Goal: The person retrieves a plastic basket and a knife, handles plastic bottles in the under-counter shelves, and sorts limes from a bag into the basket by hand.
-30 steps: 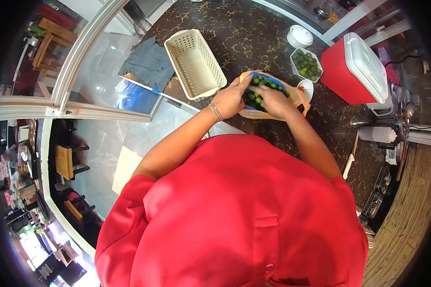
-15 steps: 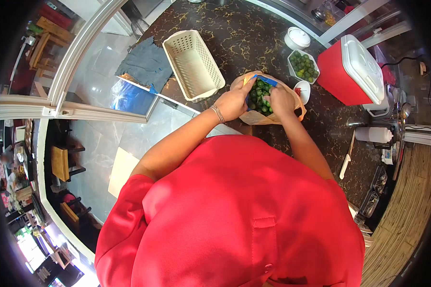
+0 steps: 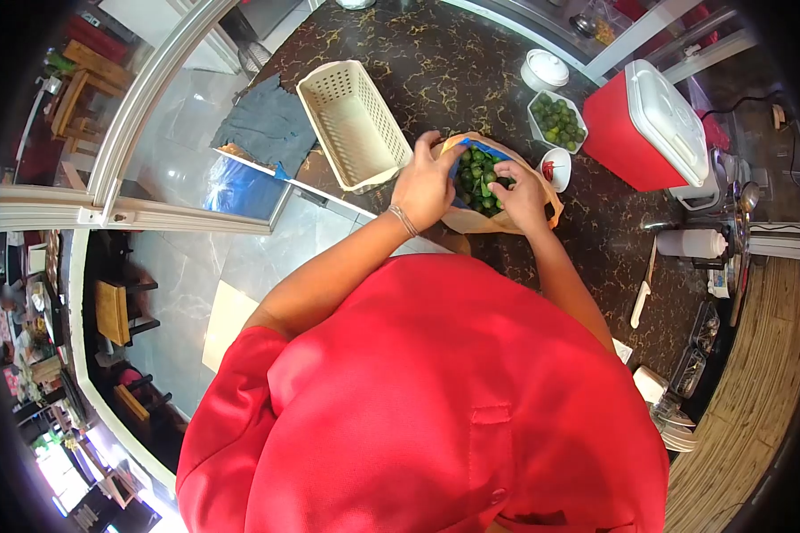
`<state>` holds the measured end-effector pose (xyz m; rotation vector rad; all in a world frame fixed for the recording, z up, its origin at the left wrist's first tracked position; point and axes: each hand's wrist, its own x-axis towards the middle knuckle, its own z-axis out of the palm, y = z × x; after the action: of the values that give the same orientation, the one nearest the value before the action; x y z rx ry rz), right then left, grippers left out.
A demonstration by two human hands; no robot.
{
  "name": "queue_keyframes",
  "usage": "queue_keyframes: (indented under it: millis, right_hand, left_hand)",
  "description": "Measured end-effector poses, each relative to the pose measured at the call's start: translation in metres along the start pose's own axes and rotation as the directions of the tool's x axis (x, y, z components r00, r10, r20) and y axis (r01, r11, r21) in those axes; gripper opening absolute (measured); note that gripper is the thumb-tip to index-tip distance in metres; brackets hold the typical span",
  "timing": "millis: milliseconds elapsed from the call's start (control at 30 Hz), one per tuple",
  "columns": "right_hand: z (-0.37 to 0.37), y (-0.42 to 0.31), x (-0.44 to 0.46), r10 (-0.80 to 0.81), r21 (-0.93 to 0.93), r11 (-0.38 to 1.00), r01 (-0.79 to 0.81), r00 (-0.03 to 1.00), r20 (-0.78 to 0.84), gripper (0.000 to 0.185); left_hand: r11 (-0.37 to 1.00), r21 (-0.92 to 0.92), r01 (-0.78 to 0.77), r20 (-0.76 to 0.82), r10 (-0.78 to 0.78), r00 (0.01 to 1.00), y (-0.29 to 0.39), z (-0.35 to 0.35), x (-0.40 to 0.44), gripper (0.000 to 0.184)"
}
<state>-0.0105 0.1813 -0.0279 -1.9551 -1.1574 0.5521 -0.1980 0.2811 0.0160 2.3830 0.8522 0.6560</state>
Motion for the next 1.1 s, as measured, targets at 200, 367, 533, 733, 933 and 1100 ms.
queue_keyframes:
  millis: [200,367,533,733,933,1100]
  right_hand:
    - [0.009,-0.002,-0.004,-0.035,0.09,0.995,0.033,0.999,0.028,0.029]
    - [-0.001,-0.028,-0.017,0.066,0.307,0.941,-0.14,0.968,0.24,0.023]
    - [-0.015,-0.008,0.001,-0.047,-0.294,0.949,0.117,0.97,0.237,0.033]
    - [0.003,0.008,0.064,0.116,-0.666,0.726,0.171,0.925,0.363,0.037]
    - [-0.016,-0.005,0.048,-0.038,-0.506,0.774,0.38,0.826,0.562,0.039]
    - [-0.024,-0.003,0.051,-0.152,-0.359,0.859,0.365,0.852,0.501,0.031]
  left_hand:
    - [1.0,0.012,-0.022,0.185,0.02,0.982,0.014,0.004,0.004,0.023]
    - [0.608,-0.562,0.561,0.584,-0.189,0.789,-0.005,0.035,0.009,0.038]
    - [0.913,-0.277,0.3,0.442,-0.156,0.883,-0.013,0.025,0.009,0.04]
    - [0.927,0.373,-0.037,0.379,-0.116,0.918,0.002,0.001,0.021,0.037]
    - [0.944,0.326,0.041,0.205,-0.113,0.972,-0.006,0.01,0.012,0.056]
    - [0.983,0.172,0.064,0.233,-0.104,0.967,-0.013,0.02,0.009,0.061]
